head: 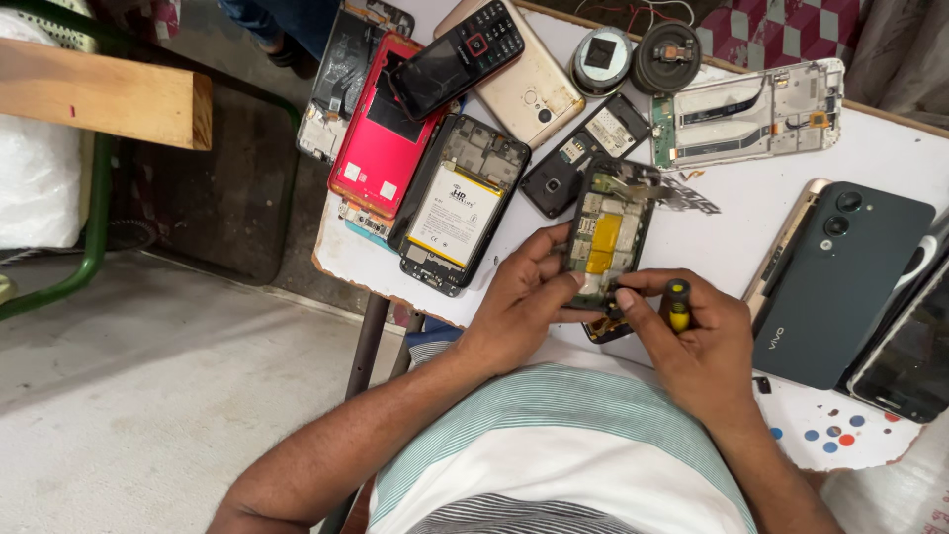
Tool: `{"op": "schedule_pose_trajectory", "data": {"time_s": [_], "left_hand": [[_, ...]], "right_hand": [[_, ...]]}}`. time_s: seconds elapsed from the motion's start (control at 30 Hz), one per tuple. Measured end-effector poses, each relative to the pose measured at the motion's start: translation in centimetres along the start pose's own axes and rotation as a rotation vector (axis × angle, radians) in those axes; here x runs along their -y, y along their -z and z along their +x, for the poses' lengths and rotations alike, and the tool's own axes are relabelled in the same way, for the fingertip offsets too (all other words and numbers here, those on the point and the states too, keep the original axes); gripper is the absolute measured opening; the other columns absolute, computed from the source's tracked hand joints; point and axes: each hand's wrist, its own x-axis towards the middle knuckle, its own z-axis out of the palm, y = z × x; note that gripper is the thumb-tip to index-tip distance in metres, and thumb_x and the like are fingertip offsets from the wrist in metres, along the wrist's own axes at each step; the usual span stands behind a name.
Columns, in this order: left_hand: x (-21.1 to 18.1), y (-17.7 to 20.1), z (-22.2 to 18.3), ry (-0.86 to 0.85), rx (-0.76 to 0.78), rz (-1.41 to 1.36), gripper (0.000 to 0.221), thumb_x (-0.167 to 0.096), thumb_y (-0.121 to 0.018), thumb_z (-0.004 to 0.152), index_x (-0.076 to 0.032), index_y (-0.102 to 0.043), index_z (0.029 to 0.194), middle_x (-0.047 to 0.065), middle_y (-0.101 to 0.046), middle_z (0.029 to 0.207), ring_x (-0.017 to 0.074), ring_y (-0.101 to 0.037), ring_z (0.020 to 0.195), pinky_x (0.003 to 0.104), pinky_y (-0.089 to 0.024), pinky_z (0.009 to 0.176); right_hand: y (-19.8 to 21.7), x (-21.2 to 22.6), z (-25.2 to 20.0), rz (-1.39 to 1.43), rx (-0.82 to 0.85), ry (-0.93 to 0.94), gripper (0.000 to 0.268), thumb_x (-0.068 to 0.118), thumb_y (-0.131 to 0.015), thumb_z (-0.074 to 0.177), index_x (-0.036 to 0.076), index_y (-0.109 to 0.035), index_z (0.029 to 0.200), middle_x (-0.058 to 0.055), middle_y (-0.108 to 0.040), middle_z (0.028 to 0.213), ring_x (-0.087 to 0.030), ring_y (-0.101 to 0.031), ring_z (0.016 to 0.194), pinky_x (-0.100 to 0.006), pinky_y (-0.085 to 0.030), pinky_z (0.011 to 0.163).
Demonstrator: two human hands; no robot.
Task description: The person uses a yellow-handled screwdriver to remove screws from a disassembled smartphone chassis. They repeatedly loosen and remove screws from the internal frame while holding the device steady with the other hand. The workspace contains multiple other disassembled phones and parts.
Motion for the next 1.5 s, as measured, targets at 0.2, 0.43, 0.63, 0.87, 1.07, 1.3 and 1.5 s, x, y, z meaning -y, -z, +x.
{"op": "schedule_pose_trajectory", "data": {"time_s": [0.2,0.43,0.63,0.87,1.07,1.3,1.5], "left_hand": [[0.5,0.3,0.6,0.081,-0.074,-0.080,0.046,-0.007,-0.043,0.105,0.002,-0.041,0.150,0.018,-0.064,0.125,0.0247,-0.068,0.111,0.044,-0.064,0.090],[0.1,0.3,0.9,0.124,0.007,-0.209,0.055,0.003,-0.035,0.097,0.001,-0.034,0.152,0.021,-0.061,0.129,0.0287,-0.066,0.116,0.047,-0.062,0.095],[0.1,0.2,0.9,0.094,0.078,-0.155,0.055,0.006,-0.039,0.099,0.000,-0.030,0.154,0.021,-0.060,0.130,0.0285,-0.064,0.119,0.048,-0.057,0.104],[-1.2,-0.1,0.1,-0.070,0.051,0.310,0.044,0.002,-0.049,0.107,0.008,-0.048,0.151,0.016,-0.069,0.122,0.0147,-0.066,0.110,0.028,-0.057,0.096],[-3.1,-0.9,-0.6,-0.104,0.002,0.636,0.053,-0.002,-0.053,0.101,0.005,-0.040,0.152,0.010,-0.075,0.102,0.0094,-0.072,0.092,0.023,-0.059,0.081],[-3.6,-0.9,-0.5,-0.016,-0.009,0.662,0.049,-0.001,-0.060,0.097,0.004,-0.048,0.145,0.011,-0.072,0.086,0.0101,-0.068,0.080,0.024,-0.057,0.072],[-3.0,-0.5,-0.4,0.023,0.006,0.569,0.039,-0.002,-0.063,0.096,0.003,-0.049,0.132,0.010,-0.074,0.086,0.0087,-0.070,0.083,0.023,-0.058,0.070]], "right_hand": [[-0.2,0.4,0.5,0.024,0.054,0.021,0.017,0.009,-0.072,0.095,0.000,-0.074,0.109,0.005,-0.063,0.070,0.001,-0.050,0.062,-0.015,-0.039,0.054],[0.3,1.2,0.2,-0.187,-0.064,0.280,0.014,0.009,-0.071,0.094,-0.001,-0.072,0.104,-0.008,-0.066,0.099,-0.006,-0.059,0.079,-0.021,-0.047,0.065],[0.3,-0.1,0.4,0.074,-0.047,0.077,0.014,0.006,-0.069,0.097,-0.001,-0.070,0.109,-0.003,-0.069,0.104,-0.002,-0.060,0.082,-0.018,-0.049,0.069],[0.6,-1.3,-0.1,0.052,-0.102,0.037,0.016,0.009,-0.072,0.098,-0.002,-0.072,0.110,-0.001,-0.068,0.084,0.000,-0.050,0.067,-0.017,-0.040,0.057],[0.8,-0.7,0.0,-0.071,-0.090,0.089,0.020,0.010,-0.073,0.096,0.000,-0.073,0.113,-0.003,-0.069,0.076,-0.003,-0.054,0.059,-0.020,-0.040,0.050],[0.9,0.0,0.0,-0.147,-0.098,0.186,0.022,0.011,-0.073,0.096,-0.003,-0.072,0.113,-0.008,-0.073,0.086,-0.006,-0.066,0.069,-0.022,-0.052,0.060],[0.9,-0.1,0.1,-0.185,-0.102,0.200,0.021,0.012,-0.074,0.096,-0.004,-0.071,0.110,-0.010,-0.072,0.086,-0.009,-0.065,0.068,-0.024,-0.051,0.058]]}}
